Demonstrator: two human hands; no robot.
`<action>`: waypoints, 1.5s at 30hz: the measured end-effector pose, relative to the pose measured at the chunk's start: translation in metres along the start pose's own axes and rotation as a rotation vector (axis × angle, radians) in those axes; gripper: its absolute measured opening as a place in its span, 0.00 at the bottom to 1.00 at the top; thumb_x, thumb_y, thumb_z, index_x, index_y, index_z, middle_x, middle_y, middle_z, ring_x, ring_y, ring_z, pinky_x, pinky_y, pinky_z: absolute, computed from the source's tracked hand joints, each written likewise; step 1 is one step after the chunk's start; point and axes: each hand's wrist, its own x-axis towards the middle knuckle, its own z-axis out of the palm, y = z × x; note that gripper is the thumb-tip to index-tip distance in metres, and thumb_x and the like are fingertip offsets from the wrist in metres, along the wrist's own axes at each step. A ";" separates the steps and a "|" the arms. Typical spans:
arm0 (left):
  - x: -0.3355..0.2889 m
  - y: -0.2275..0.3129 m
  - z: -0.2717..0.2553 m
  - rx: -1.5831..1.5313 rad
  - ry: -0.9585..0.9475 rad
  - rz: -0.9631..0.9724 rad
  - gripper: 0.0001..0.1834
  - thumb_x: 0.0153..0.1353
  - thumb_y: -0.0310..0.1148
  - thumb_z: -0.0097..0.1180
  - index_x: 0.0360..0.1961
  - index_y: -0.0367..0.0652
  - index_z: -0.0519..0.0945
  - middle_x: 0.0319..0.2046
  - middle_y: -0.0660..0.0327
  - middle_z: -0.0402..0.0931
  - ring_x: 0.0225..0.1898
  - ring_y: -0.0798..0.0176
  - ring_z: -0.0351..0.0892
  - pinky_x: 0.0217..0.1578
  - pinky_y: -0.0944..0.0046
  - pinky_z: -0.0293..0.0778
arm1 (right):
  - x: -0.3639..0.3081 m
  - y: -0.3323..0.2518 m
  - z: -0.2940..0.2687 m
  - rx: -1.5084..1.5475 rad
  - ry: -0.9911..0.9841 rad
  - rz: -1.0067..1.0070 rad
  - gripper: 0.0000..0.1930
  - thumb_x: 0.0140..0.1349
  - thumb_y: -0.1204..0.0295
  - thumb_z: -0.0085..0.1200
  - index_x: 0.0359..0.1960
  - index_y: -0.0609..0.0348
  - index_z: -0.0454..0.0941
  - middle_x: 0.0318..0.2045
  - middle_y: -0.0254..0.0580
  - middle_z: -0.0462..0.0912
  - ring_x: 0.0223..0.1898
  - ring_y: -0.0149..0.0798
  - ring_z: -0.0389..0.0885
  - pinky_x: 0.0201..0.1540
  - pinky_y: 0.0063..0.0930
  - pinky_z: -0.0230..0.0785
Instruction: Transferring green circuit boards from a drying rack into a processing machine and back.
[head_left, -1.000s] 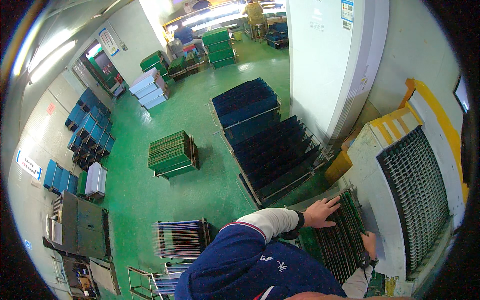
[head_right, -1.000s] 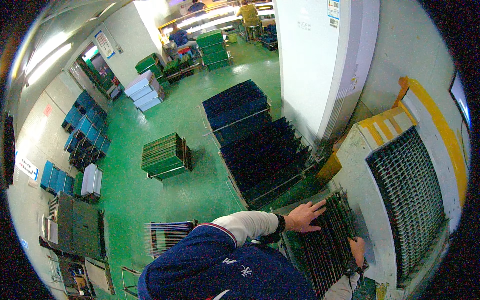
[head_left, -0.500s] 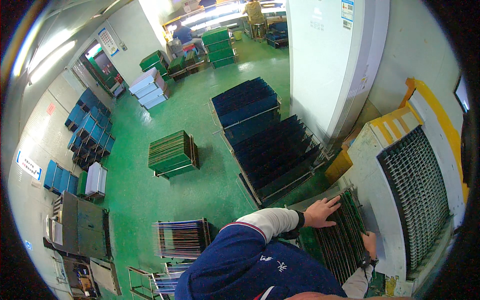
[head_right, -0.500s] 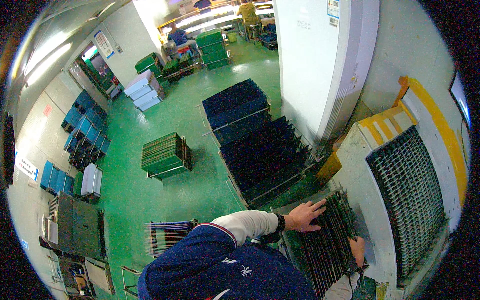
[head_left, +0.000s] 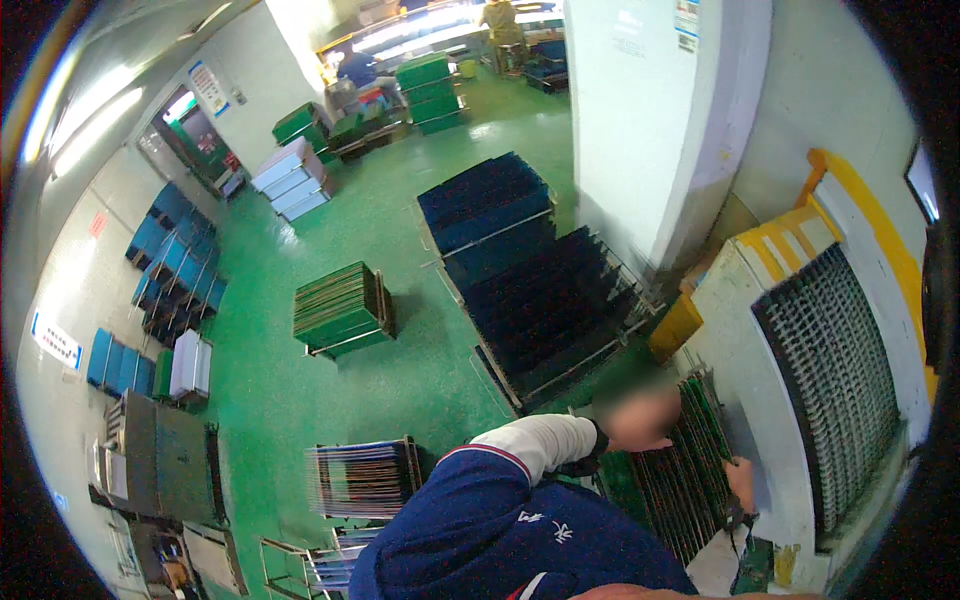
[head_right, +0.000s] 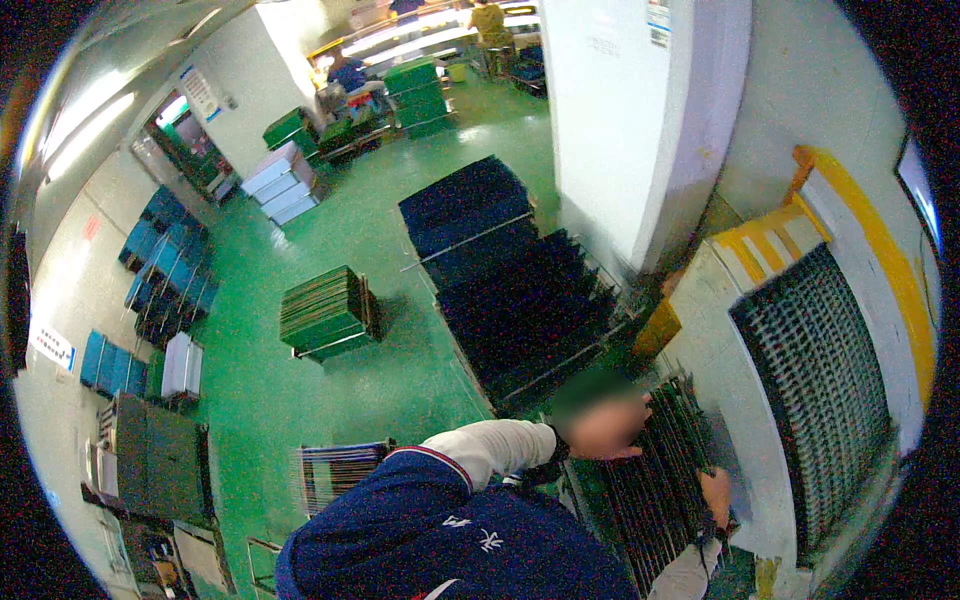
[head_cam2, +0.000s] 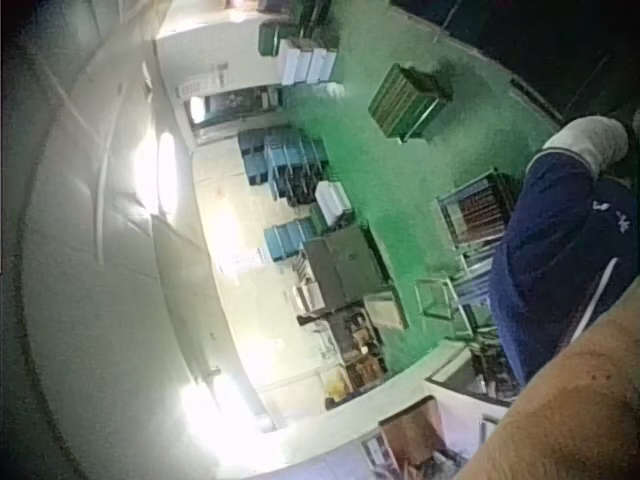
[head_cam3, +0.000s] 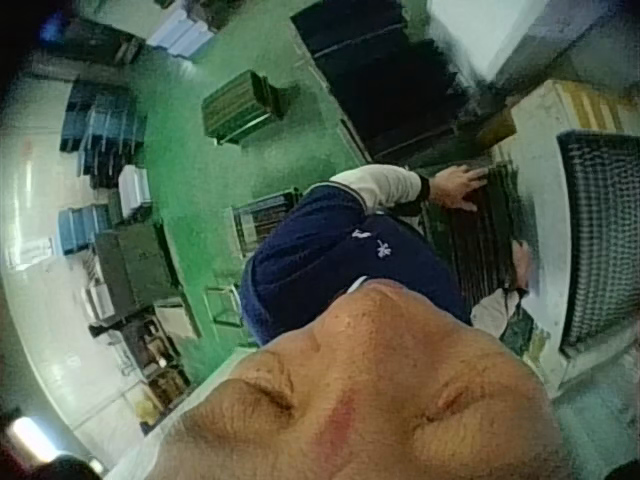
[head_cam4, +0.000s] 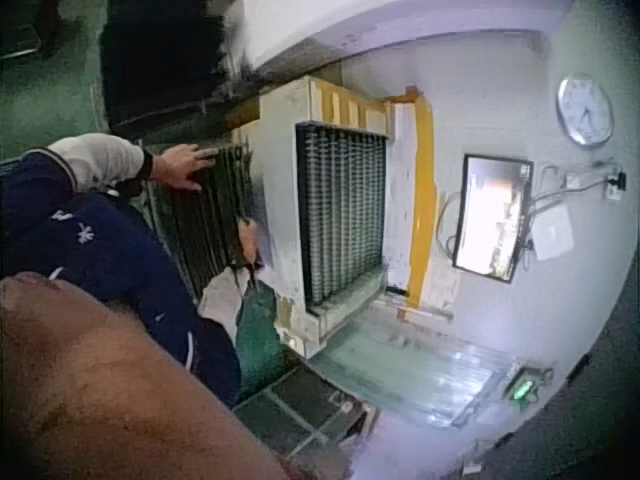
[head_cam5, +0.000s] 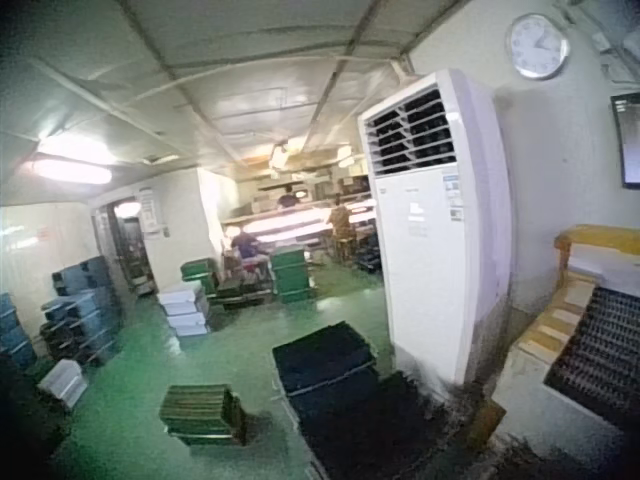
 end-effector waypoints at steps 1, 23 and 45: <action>0.004 0.005 -0.002 -0.017 -0.005 0.002 0.46 0.61 0.58 0.66 0.72 0.38 0.70 0.78 0.47 0.55 0.58 0.38 0.76 0.59 0.44 0.76 | 0.002 0.018 0.001 -0.013 0.012 -0.040 0.18 0.63 0.61 0.64 0.37 0.71 0.84 0.26 0.48 0.83 0.30 0.38 0.77 0.37 0.43 0.70; 0.005 -0.003 -0.002 0.137 0.026 0.039 0.45 0.63 0.60 0.64 0.72 0.39 0.71 0.78 0.49 0.58 0.58 0.37 0.76 0.59 0.47 0.75 | -0.126 -0.160 -0.224 -0.319 0.419 -0.258 0.16 0.58 0.56 0.69 0.38 0.55 0.88 0.33 0.56 0.87 0.40 0.63 0.85 0.45 0.55 0.78; 0.015 -0.003 0.009 0.140 0.027 0.067 0.45 0.62 0.61 0.66 0.70 0.38 0.73 0.76 0.47 0.61 0.56 0.37 0.78 0.56 0.47 0.78 | 0.045 0.021 -0.209 1.877 0.739 -0.035 0.09 0.74 0.66 0.60 0.44 0.58 0.77 0.42 0.41 0.83 0.46 0.43 0.81 0.54 0.40 0.79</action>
